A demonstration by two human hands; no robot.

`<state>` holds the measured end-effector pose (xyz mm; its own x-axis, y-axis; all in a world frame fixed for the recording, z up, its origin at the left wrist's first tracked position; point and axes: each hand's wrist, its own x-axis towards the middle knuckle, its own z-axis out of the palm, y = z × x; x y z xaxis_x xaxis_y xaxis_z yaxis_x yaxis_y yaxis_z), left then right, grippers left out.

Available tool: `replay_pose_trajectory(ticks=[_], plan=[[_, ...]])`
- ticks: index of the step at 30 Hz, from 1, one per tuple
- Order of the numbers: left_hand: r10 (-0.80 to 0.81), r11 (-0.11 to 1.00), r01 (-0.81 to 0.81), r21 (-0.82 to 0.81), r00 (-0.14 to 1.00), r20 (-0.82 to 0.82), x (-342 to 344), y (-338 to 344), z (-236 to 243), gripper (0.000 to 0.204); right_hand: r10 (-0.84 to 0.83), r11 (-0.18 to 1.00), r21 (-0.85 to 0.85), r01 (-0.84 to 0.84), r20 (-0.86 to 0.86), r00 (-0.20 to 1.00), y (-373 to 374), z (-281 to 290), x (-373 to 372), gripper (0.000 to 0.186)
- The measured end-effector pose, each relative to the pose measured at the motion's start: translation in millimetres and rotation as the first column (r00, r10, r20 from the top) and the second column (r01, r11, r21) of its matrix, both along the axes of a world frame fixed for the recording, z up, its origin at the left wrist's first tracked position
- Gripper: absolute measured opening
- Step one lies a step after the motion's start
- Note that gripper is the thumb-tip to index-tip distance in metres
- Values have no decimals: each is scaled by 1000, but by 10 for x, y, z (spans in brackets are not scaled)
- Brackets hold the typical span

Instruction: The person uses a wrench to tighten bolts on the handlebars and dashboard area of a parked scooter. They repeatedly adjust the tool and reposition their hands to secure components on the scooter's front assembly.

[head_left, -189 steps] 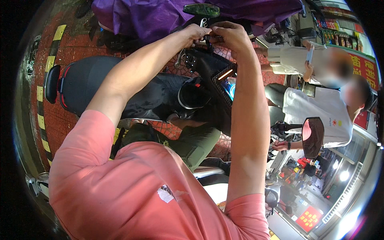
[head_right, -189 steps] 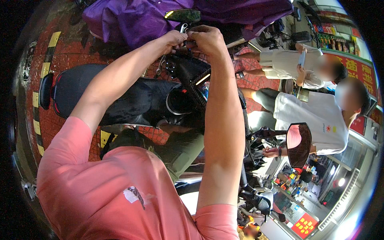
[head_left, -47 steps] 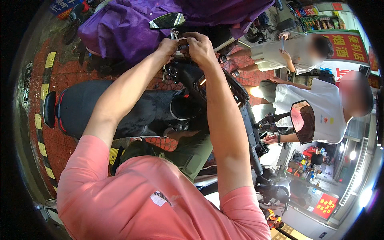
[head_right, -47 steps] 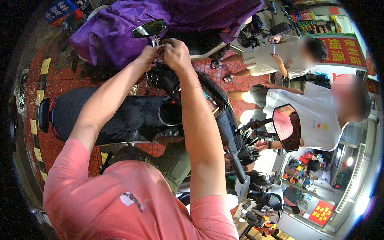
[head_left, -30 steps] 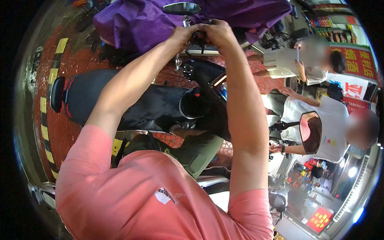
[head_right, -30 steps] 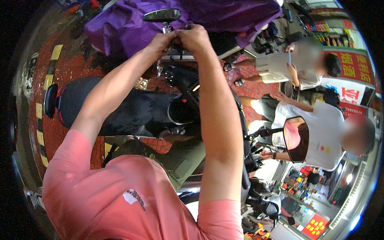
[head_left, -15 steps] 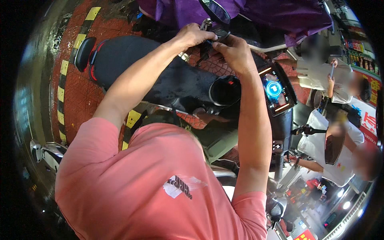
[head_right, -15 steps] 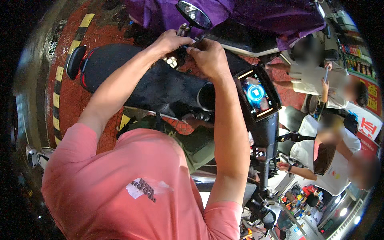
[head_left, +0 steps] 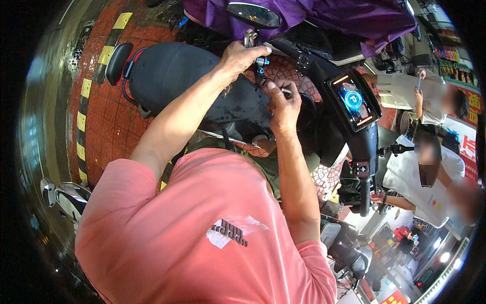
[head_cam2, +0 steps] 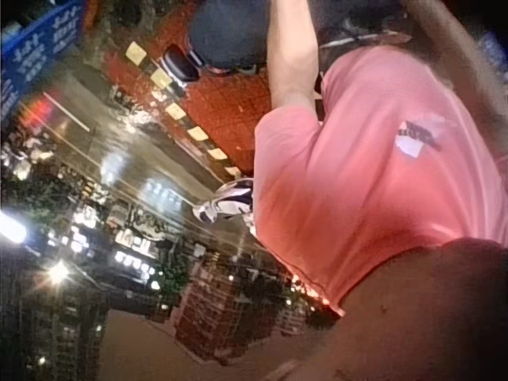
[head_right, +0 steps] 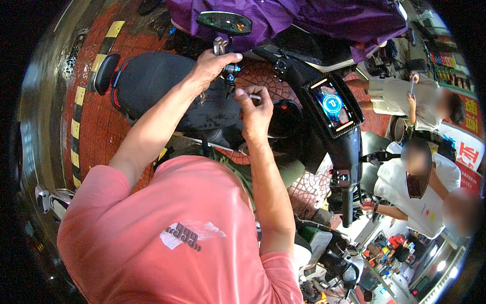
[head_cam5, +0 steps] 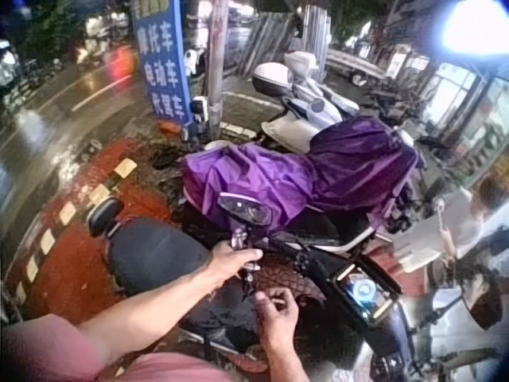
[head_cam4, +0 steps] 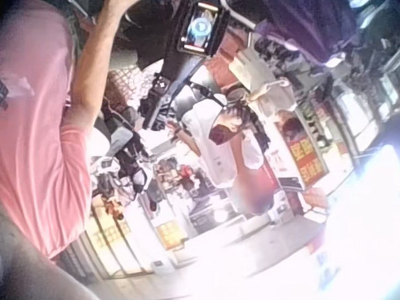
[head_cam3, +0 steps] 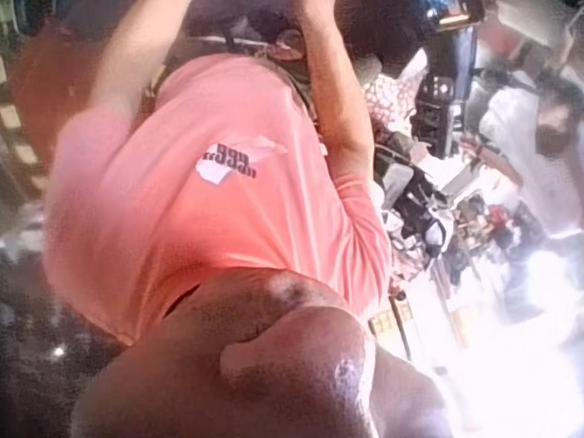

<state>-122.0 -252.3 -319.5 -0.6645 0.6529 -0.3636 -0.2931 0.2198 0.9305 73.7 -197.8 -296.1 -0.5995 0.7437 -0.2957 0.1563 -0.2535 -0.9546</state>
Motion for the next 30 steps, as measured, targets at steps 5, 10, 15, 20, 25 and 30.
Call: replay_pose_trajectory(ticks=[5,10,15,20,25,30], plan=[[-23,1000,23,-11,999,-46,8,-20,-106,34,148,891,414,-187,123,981,-203,238,0,49],[-63,996,68,-53,994,90,69,-51,-167,32,167,884,430,-186,82,983,-265,306,18,53],[-28,999,27,-46,1000,-9,108,-94,-301,42,198,924,317,-215,85,977,-219,201,50,48],[-257,918,94,-385,880,-399,95,-154,-135,57,194,962,155,-223,183,964,-186,106,64,29],[-607,713,226,-664,673,-423,151,-166,268,54,185,939,-300,-166,37,982,-302,-75,101,16],[-774,559,209,-803,478,-414,255,-163,159,49,181,966,-197,-166,63,981,-447,-399,170,18]])
